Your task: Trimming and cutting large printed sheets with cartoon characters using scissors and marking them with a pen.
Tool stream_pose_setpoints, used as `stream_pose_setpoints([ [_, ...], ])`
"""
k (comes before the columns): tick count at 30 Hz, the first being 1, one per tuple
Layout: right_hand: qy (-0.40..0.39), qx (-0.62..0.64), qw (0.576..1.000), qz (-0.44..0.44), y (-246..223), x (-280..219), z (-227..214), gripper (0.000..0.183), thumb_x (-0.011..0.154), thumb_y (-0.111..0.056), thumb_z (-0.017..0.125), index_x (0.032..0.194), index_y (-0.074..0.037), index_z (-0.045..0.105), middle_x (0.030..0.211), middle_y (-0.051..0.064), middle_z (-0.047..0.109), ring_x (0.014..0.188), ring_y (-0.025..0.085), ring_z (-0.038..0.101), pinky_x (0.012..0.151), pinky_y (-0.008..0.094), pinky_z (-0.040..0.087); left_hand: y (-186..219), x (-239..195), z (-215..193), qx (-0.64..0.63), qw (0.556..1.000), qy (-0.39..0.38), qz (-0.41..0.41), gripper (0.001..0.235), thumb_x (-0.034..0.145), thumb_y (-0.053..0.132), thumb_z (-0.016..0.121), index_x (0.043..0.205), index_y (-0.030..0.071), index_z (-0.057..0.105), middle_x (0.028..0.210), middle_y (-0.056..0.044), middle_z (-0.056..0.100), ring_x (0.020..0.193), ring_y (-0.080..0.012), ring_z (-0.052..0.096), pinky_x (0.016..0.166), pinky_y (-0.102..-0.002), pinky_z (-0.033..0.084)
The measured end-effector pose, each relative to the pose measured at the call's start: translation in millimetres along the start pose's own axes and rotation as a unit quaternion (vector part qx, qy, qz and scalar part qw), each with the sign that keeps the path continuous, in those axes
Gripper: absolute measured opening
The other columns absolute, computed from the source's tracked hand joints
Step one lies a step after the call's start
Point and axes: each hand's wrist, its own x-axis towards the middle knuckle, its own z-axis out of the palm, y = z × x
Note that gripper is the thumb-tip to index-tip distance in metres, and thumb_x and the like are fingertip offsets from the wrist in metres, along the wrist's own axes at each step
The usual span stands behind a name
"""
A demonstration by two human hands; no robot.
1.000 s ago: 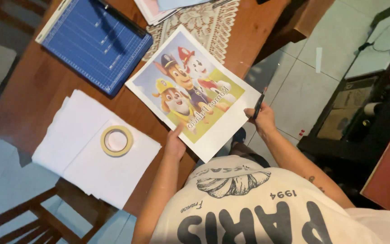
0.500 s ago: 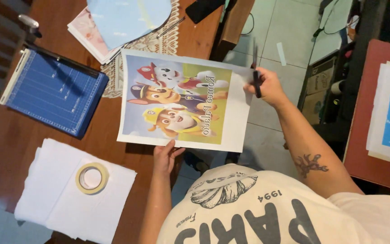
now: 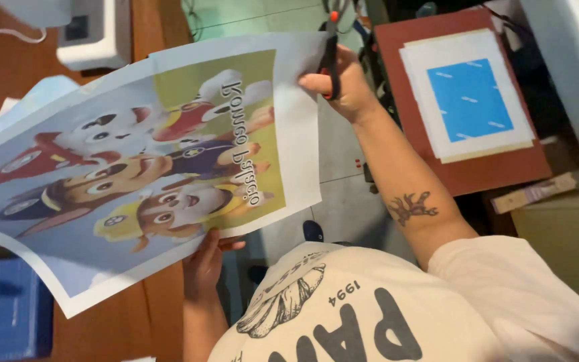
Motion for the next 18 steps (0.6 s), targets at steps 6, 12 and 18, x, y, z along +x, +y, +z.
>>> stream_pose_setpoints([
  [6, 0.168, -0.192, 0.967, -0.016, 17, -20, -80, 0.026, 0.086, -0.015, 0.085, 0.095, -0.011, 0.061, 0.082, -0.002, 0.064, 0.078, 0.011, 0.066, 0.071, 0.032, 0.06, 3, 47, 73, 0.346, 0.865, 0.109, -0.347, 0.039, 0.101, 0.049, 0.048, 0.091, 0.013, 0.06, 0.097, -0.01, 0.084, 0.086, -0.0171, 0.075, 0.109, -0.035, 0.046],
  [12, 0.297, -0.239, 0.911, 0.157, 33, -127, -107, 0.039, 0.081, -0.032, 0.084, 0.111, -0.011, 0.071, 0.099, 0.0, 0.075, 0.09, 0.009, 0.071, 0.08, 0.023, 0.057, 0, 84, 128, 0.532, 0.71, 0.064, -0.457, 0.075, 0.092, 0.068, 0.018, 0.111, 0.034, 0.083, 0.119, 0.008, 0.08, 0.08, -0.0163, 0.049, 0.075, -0.03, 0.034],
  [18, 0.388, 0.016, 0.879, 0.276, 118, -177, -104, 0.035, 0.076, -0.022, 0.087, 0.092, -0.017, 0.056, 0.117, 0.0, 0.073, 0.1, 0.014, 0.073, 0.072, 0.034, 0.062, -49, 80, 91, 0.311, 0.907, 0.07, -0.276, 0.031, 0.082, 0.0, 0.054, 0.101, -0.01, 0.075, 0.091, -0.023, 0.077, 0.082, -0.0336, 0.075, 0.078, -0.045, 0.064],
])
